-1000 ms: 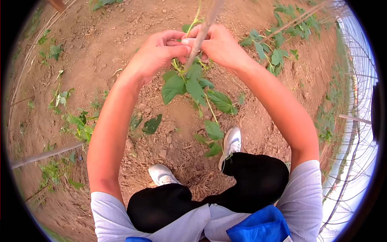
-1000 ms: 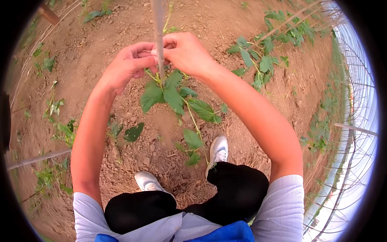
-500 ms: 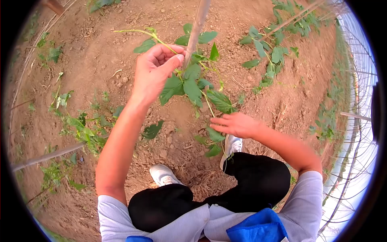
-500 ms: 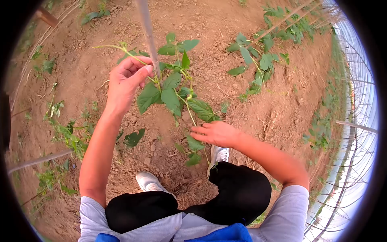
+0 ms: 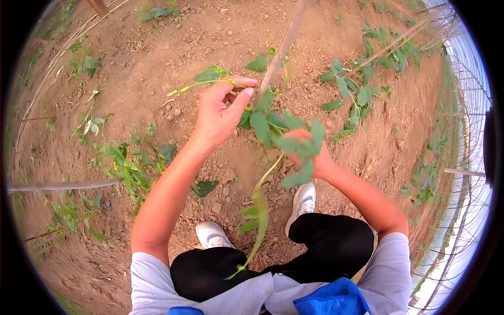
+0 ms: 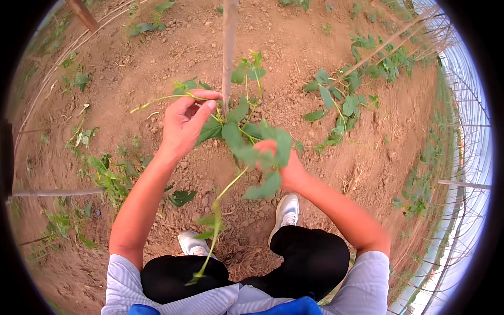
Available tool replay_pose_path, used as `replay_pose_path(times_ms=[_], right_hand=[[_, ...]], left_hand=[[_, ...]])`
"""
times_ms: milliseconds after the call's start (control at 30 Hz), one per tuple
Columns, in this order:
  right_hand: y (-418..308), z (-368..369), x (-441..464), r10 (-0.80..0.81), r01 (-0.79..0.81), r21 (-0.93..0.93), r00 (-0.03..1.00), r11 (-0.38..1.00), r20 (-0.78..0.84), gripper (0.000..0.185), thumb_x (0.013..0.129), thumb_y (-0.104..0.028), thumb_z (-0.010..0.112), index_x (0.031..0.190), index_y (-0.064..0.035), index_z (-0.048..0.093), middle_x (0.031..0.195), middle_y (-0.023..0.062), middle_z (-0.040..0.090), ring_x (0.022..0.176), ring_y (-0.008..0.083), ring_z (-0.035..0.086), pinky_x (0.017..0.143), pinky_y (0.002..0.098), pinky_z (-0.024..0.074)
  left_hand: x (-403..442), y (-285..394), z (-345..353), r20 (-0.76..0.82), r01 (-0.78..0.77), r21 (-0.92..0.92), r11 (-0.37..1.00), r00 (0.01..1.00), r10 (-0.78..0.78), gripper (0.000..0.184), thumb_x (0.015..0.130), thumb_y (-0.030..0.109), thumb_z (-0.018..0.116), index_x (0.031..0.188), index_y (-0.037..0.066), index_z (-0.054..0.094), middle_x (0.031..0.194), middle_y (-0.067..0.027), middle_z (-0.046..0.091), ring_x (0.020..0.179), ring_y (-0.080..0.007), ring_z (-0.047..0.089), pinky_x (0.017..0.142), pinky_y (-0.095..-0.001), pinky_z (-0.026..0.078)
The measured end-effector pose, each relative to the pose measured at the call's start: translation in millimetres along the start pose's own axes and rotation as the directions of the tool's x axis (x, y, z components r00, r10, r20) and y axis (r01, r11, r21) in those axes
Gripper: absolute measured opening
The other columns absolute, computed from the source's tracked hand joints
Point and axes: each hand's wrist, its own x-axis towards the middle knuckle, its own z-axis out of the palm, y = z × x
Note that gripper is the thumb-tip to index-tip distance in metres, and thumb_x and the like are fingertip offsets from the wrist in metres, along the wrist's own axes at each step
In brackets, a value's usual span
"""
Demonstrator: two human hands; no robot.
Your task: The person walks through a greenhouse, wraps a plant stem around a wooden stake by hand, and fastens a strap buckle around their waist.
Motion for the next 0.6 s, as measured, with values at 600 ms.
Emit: replay_pose_path(times_ms=[600], right_hand=[[-71.0,-20.7,141.1,-0.027,0.027,-0.022,1.0,0.999,0.013,0.025,0.1,-0.011,0.068,0.121,0.0019,0.072,0.106,0.007,0.075,0.093,0.013,0.067,0.079,0.0301,0.0562]], left_hand=[[9.6,26.1,0.9,0.077,-0.261,0.248,0.933,0.965,0.25,0.027,0.097,0.001,0.062,0.121,0.003,0.073,0.117,-0.0138,0.07,0.11,-0.0296,0.067,0.097,-0.0403,0.051]])
